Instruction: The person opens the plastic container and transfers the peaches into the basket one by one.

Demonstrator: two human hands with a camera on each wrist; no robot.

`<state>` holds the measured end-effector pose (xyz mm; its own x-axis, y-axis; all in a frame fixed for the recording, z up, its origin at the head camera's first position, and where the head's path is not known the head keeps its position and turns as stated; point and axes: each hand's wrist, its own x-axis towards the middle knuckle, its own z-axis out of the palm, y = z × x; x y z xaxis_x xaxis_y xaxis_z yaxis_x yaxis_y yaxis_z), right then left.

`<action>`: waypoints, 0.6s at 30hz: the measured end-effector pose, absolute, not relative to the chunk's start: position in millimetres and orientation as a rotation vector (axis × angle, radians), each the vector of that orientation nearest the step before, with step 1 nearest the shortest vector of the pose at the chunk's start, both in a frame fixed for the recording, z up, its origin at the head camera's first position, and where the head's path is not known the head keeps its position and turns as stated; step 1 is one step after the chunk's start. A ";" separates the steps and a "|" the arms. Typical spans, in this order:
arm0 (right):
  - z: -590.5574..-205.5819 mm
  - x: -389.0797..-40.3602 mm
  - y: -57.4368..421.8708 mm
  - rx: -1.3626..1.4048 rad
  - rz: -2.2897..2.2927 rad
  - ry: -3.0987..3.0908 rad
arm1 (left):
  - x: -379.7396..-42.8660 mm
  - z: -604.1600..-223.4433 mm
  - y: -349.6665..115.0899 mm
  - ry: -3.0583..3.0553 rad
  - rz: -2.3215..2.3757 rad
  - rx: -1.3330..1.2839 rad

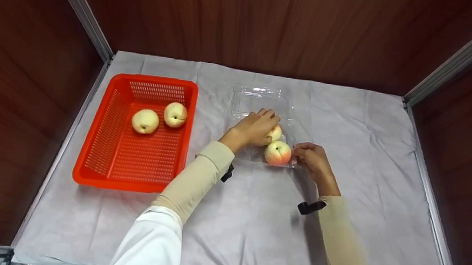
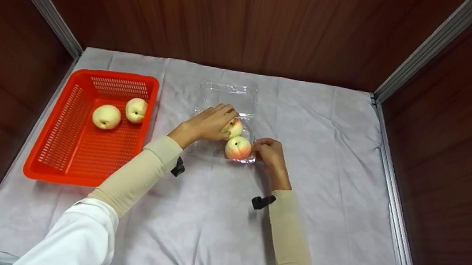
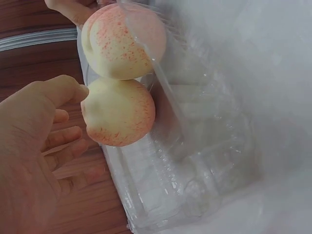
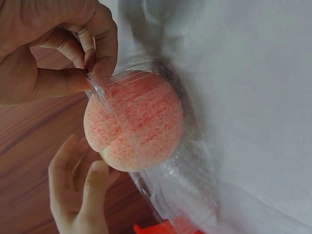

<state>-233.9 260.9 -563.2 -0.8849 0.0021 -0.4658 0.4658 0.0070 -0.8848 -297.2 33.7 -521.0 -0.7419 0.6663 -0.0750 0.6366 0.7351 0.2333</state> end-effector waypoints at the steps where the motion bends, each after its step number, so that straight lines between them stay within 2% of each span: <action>1: -562.9 -234.1 261.1 0.482 -1.943 1.950 | -297.4 -521.8 34.0 2.779 0.293 1.045; 18: -563.3 -234.1 261.1 0.495 -1.924 1.966 | -296.0 -534.2 35.9 2.749 0.275 1.082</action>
<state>-234.1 261.1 -563.3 -0.8795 0.0077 -0.4758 0.4758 0.0196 -0.8793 -296.0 35.9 -534.2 -0.7209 0.6867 -0.0937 0.6546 0.7191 0.2334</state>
